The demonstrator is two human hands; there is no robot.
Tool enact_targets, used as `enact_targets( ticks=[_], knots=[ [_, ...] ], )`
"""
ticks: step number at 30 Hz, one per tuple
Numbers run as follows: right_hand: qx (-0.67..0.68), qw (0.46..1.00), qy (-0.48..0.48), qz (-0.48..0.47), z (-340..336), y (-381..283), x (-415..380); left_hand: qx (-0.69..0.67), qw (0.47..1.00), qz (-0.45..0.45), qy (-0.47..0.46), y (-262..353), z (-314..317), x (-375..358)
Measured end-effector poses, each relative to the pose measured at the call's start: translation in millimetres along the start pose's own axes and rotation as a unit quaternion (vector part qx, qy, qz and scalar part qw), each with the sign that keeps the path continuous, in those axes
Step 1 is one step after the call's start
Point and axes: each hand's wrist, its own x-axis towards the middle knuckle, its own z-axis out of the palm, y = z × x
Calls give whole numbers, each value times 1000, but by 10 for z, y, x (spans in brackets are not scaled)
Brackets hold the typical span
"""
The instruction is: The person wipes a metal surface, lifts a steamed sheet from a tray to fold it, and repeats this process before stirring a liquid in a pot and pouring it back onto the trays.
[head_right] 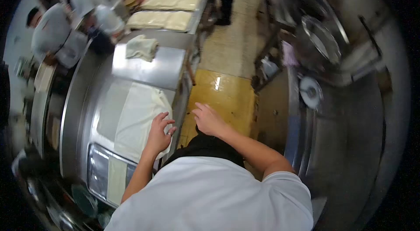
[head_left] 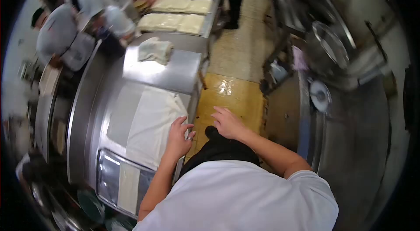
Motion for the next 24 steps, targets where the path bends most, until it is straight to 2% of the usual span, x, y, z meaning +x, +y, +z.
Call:
enact_targets(
  ticks=[2, 5, 10, 12, 16, 19, 24],
  knots=[
    [-2, 997, 48, 61, 29, -57, -466, -19, 997, 58, -55, 70, 132, -51],
    [5, 982, 54, 182, 145, -142, -1160, -36, 984, 111, -136, 162, 416, -196],
    [11, 953, 77, 293, 213, -471, -2174, -94, 944, 177, -263, 579, 850, -511],
    [21, 939, 69, 336, 127, -650, -2460, -100, 928, 210, -292, 728, 1017, -629],
    [31, 911, 129, 391, 261, -631, -3092, -111, 898, 267, -331, 1125, 1286, -828],
    [21, 901, 188, 392, 136, -756, -3564, -92, 875, 312, -359, 1411, 1490, -975],
    [21, 823, 278, 495, -62, -800, -4854, -67, 829, 383, -401, 2058, 2069, -1358]
  ],
)
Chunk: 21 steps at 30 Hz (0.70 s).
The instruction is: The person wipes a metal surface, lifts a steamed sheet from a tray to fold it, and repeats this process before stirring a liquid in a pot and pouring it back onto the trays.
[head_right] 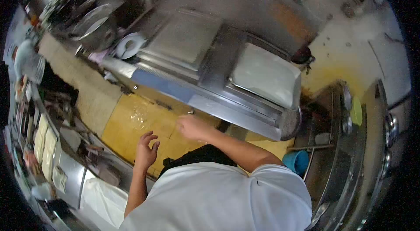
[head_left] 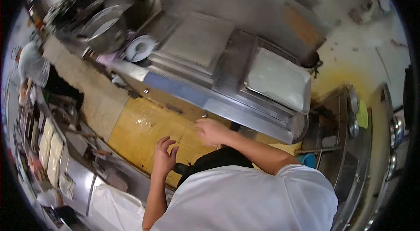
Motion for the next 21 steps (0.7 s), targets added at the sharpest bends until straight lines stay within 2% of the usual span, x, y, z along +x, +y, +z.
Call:
enact_targets(
  ticks=[1, 3, 4, 5, 6, 8, 10, 11, 13, 15, 17, 20, 21],
  knots=[
    [2, 1000, 11, 27, -180, 267, -102, 3, 1000, 16, -11, 121, 158, 140],
    [-44, 985, 67, 150, -550, 866, -385, 9, 999, 43, -29, 411, 487, 429],
    [-17, 974, 112, 197, -771, 1191, -534, 8, 998, 51, -47, 572, 662, 564],
    [11, 940, 127, 316, -1172, 1232, -695, 6, 996, 58, -64, 736, 839, 692],
    [-42, 923, 238, 301, -1224, 1706, -862, 6, 995, 64, -80, 905, 1034, 829],
    [-193, 872, 305, 331, -1421, 2501, -1219, -15, 988, 102, -114, 1169, 1417, 1112],
    [-280, 811, 379, 347, -1563, 3207, -1591, -37, 982, 114, -146, 1518, 1797, 1353],
    [-197, 835, 299, 418, -1729, 3309, -1742, -26, 976, 130, -174, 1671, 1977, 1496],
    [-20, 837, 134, 530, -2167, 3293, -1992, -4, 961, 167, -222, 1886, 2352, 1871],
    [-48, 835, 197, 512, -2261, 3550, -2204, 32, 945, 252, -208, 2006, 2802, 2289],
    [-94, 814, 269, 507, -2315, 3834, -2339, 42, 937, 275, -210, 2370, 3098, 2678],
    [-258, 788, 405, 386, -2101, 4512, -2383, 91, 926, 335, -145, 2449, 3760, 3235],
    [-237, 792, 413, 381, -2046, 4617, -2375, 139, 917, 336, -162, 2444, 3896, 3344]
  ],
)
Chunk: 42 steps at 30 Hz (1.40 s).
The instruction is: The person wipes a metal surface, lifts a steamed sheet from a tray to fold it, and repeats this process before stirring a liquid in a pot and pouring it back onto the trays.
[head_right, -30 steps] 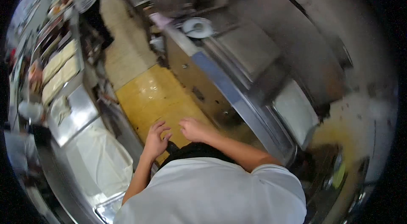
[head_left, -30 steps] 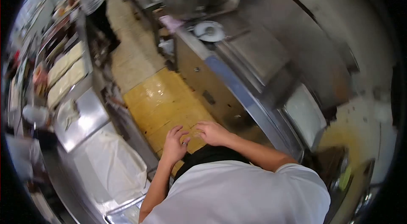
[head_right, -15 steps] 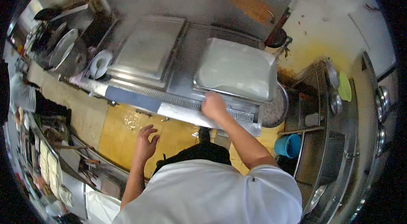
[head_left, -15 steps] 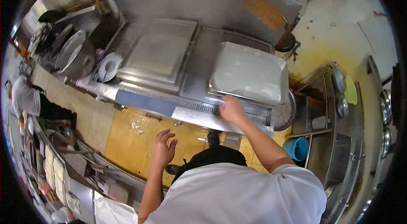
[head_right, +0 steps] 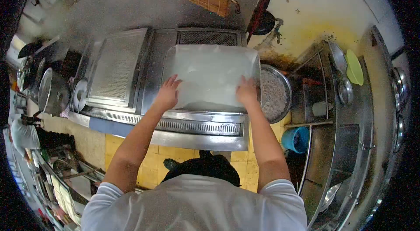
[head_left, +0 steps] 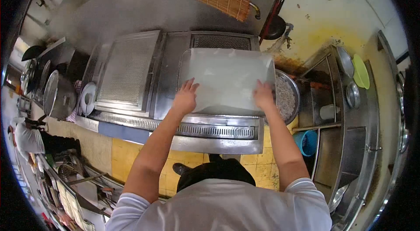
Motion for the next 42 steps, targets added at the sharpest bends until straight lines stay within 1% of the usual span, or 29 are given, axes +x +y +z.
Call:
enact_targets(
  ticks=[2, 3, 5, 6, 8, 11, 14, 15, 17, 19, 22, 24, 26, 28, 31, 32, 34, 37, 40, 42],
  knots=[
    [44, 999, -6, 6, 150, 23, -36, 77, 995, -6, -65, -145, 172, 160],
    [38, 995, -80, 40, 140, 43, -18, 81, 992, -12, -96, -252, 276, 183],
    [25, 969, -224, 104, 6, 52, 58, 89, 983, -26, -158, -449, 425, 226],
    [15, 964, -248, 92, -90, 52, 52, 108, 973, -33, -202, -368, 334, 224],
    [-4, 953, -295, 67, -291, 37, 13, 144, 945, -47, -291, -85, -50, 203],
    [-19, 932, -354, 73, -585, -34, -71, 131, 941, -38, -309, -57, -183, 24],
    [-38, 925, -374, 65, -659, 34, -90, 110, 905, -55, -408, -141, -259, 33],
    [-18, 937, -340, 73, -711, -2, 8, 71, 927, -66, -363, -105, -313, 129],
    [22, 958, -272, 89, -746, -74, 415, -8, 959, -88, -268, -19, -380, 552],
    [60, 982, -177, 10, -657, -69, 737, -19, 992, -32, -119, -71, -201, 840],
    [50, 991, -58, -106, -123, 72, 1124, 55, 993, 48, -92, -112, 101, 1179],
    [-7, 985, -91, -148, 457, 326, 1259, 89, 990, 51, -97, -131, 398, 1180],
    [-50, 970, -187, -145, 509, 327, 1346, 116, 987, 38, -107, -94, 523, 1160],
    [-75, 931, -345, -97, 181, 109, 1463, 135, 983, 7, -123, -86, 576, 1114],
    [-91, 946, -301, -85, 184, 249, 1453, 113, 985, 18, -131, -199, 640, 1028],
    [-104, 949, -278, -107, 138, 313, 1436, 112, 985, 22, -129, -223, 631, 1003],
    [-128, 953, -227, -155, -123, 368, 1365, 110, 986, 29, -123, -217, 521, 961],
    [-106, 969, -154, -159, -482, 330, 1284, 29, 994, 9, -105, -211, 249, 896],
    [-15, 982, -108, -153, -973, 250, 1271, 17, 995, -39, -86, -130, -104, 802],
    [47, 985, -91, -142, -1276, 258, 1280, -7, 1000, -2, -7, -112, -412, 728]
  ],
)
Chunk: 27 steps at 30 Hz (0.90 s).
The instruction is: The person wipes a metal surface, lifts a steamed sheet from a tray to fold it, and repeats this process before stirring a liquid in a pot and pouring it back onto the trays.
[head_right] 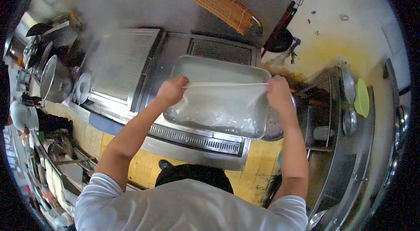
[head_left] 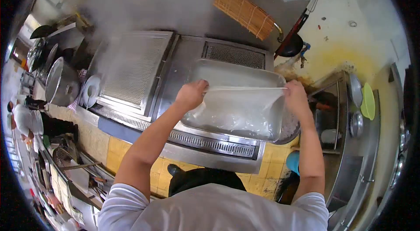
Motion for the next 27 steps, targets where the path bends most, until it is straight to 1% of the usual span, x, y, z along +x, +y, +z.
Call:
enact_targets(
  ticks=[1, 2, 4, 5, 7, 10, 11, 14, 16, 18, 19, 20, 21, 24, 26, 27],
  knots=[
    [30, 999, 13, 2, -159, -39, -17, -11, 999, 20, 39, 24, -169, -40],
    [103, 993, 6, 55, -320, -93, -25, -30, 997, 26, 72, 49, -342, -61],
    [247, 956, -11, 156, -665, -228, -44, -67, 988, 42, 136, 122, -692, -89],
    [257, 958, 10, 125, -835, -265, -40, -92, 981, 39, 166, 138, -818, -103],
    [262, 957, 54, 111, -1190, -439, -12, -141, 964, 37, 224, 170, -1072, -123],
    [308, 940, 107, 100, -1644, -567, 32, -296, 928, -106, 200, 281, -1537, -144],
    [332, 930, 127, 99, -1771, -606, 57, -369, 901, -120, 191, 313, -1724, -147],
    [412, 890, 180, 74, -2057, -641, 145, -415, 874, -125, 221, 341, -2176, -171],
    [442, 868, 220, 54, -2273, -786, 197, -387, 880, -94, 260, 413, -2498, -239],
    [431, 871, 234, 13, -2457, -918, 237, -360, 879, -77, 303, 380, -2731, -273],
    [423, 872, 246, -7, -2532, -1000, 264, -344, 880, -54, 322, 317, -2827, -289],
    [413, 873, 259, -27, -2626, -1114, 272, -336, 877, -61, 338, 278, -2945, -320],
    [362, 894, 262, 11, -2772, -1400, 207, -330, 873, -68, 353, 257, -3076, -367],
    [343, 896, 280, -18, -2899, -1918, 216, -284, 860, -69, 419, 18, -3418, -544],
    [327, 889, 317, -38, -2902, -2263, 267, -235, 857, -84, 451, -110, -3720, -755],
    [320, 885, 335, -48, -2883, -2443, 293, -238, 836, -44, 492, -276, -3812, -821]
  ],
)
